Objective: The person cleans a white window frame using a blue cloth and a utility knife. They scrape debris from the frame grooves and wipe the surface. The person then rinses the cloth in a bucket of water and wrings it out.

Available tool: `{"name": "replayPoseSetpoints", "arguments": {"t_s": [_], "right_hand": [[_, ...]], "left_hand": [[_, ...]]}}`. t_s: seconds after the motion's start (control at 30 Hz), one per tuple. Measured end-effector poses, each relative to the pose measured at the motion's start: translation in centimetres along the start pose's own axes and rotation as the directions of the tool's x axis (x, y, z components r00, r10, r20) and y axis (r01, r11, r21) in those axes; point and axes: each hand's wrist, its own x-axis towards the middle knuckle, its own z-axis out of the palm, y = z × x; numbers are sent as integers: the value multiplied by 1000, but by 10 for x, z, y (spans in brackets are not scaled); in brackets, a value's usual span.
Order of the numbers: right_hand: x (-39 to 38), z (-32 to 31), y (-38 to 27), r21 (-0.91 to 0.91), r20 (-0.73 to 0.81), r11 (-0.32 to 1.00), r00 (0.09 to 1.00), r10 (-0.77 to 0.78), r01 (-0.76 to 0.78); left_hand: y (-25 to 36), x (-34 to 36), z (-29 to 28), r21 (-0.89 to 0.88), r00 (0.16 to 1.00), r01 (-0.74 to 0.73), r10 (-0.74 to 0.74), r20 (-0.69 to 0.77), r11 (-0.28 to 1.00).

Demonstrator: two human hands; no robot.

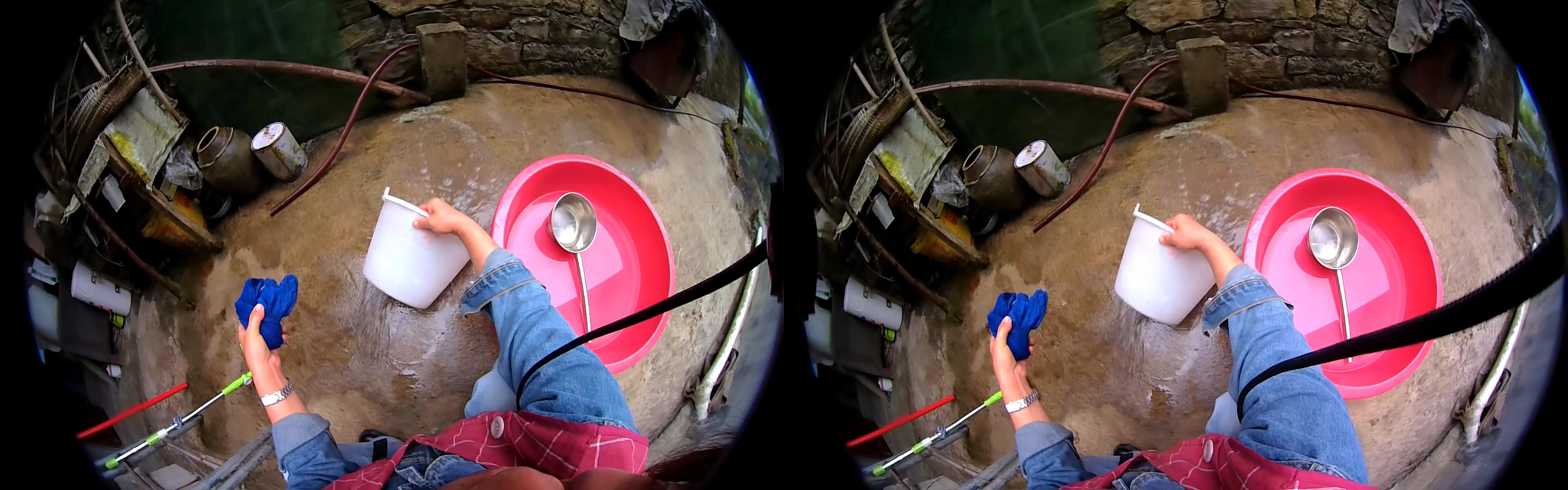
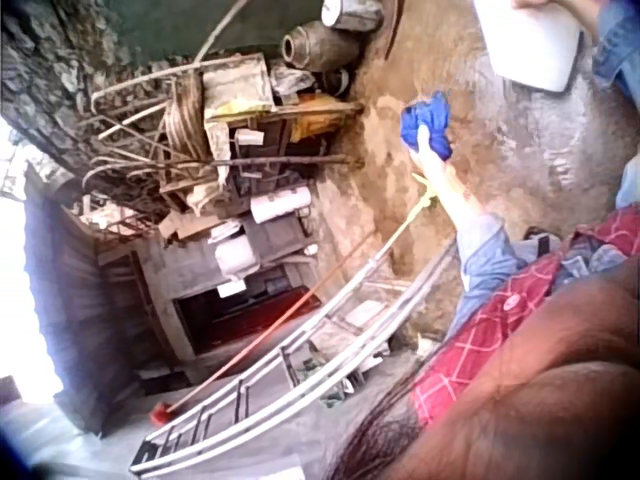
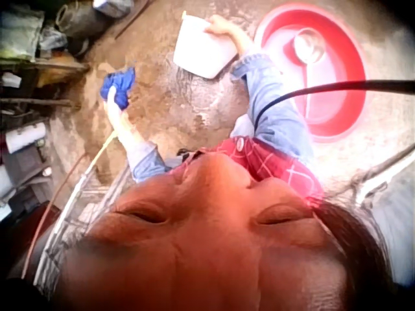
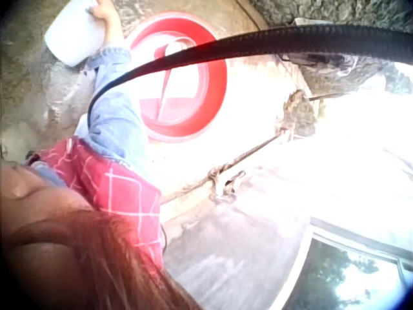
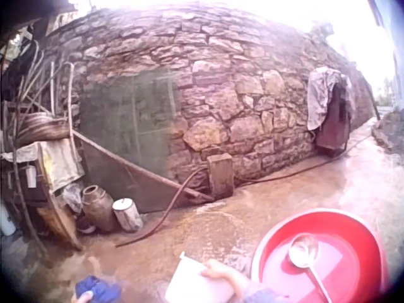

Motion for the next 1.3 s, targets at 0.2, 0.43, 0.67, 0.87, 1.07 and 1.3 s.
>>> {"name": "replayPoseSetpoints", "arguments": {"t_s": [0.2,0.43,0.67,0.87,1.07,1.3], "right_hand": [[0,-28,33,259,-304,966,950,72,9],[0,-40,61,587,-559,765,816,146,265],[8,-58,63,742,-629,457,744,226,490],[4,-70,48,736,-620,405,781,78,543],[-6,-48,-1,370,-430,888,898,-97,273],[-17,70,-29,-632,45,686,901,-431,360]], "left_hand": [[-3,4,6,-25,999,11,-11,34,1000],[-9,5,13,28,995,-23,20,96,999],[-12,11,7,27,999,-21,20,32,999],[-10,15,4,-39,993,-39,43,108,998],[4,2,15,-28,998,-3,5,70,1000],[4,-2,7,-48,998,-36,38,46,998]]}}
